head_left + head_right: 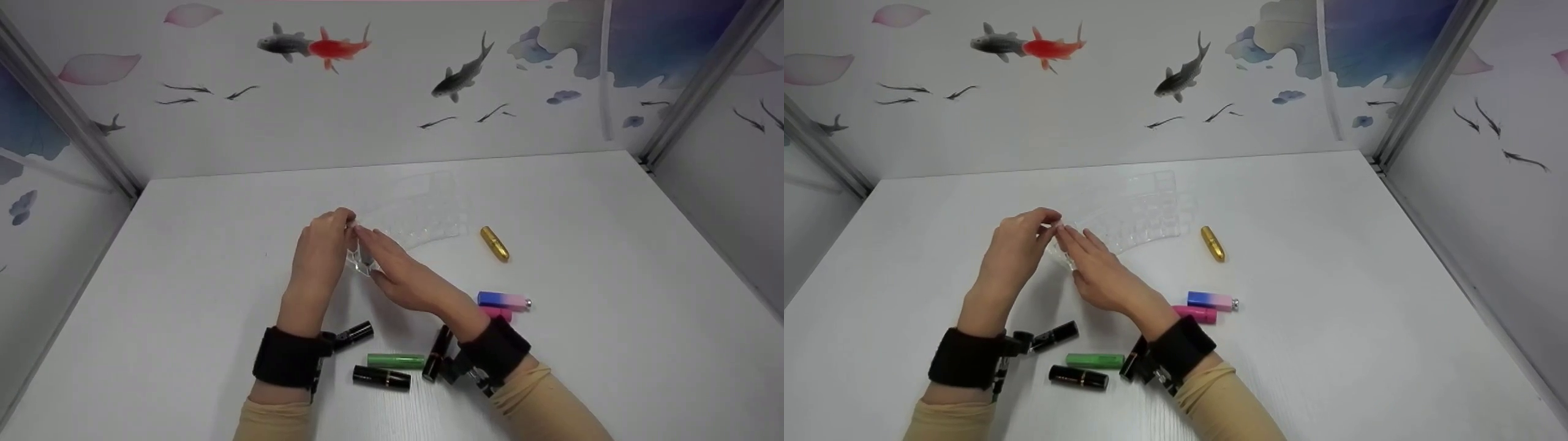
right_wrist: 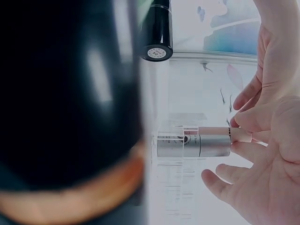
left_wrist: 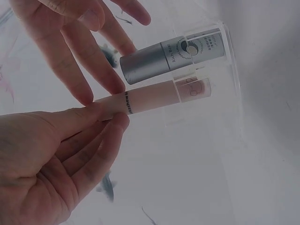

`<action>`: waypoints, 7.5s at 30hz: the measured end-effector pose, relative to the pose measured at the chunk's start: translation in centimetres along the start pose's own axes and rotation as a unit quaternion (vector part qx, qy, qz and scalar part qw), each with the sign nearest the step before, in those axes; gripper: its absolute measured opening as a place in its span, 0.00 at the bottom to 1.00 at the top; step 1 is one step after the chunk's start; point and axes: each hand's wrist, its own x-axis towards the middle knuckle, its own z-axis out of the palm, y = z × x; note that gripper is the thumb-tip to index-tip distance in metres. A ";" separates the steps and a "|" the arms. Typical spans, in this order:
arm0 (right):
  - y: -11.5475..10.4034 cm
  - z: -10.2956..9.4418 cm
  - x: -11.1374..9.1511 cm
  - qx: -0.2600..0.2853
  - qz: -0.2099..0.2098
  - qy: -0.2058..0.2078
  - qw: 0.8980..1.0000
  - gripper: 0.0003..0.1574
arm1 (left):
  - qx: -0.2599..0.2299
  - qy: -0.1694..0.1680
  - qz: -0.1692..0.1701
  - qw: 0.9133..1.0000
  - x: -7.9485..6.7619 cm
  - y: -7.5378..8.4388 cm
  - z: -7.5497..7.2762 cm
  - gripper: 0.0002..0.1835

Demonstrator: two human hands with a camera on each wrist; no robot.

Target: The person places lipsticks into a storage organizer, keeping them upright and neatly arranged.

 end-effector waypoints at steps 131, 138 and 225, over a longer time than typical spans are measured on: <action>1.9 -6.6 -6.1 0.053 0.023 0.189 0.980 0.18 | -0.147 -0.033 0.127 0.980 -2.1 6.1 2.5 0.12; 1.4 -5.2 -5.3 0.112 -0.010 0.182 0.977 0.27 | -0.089 0.012 0.110 0.990 -1.6 5.0 1.8 0.14; 2.4 -1.0 -1.8 0.162 0.021 0.086 0.983 0.33 | 0.102 0.059 0.087 0.989 -0.6 1.8 4.3 0.04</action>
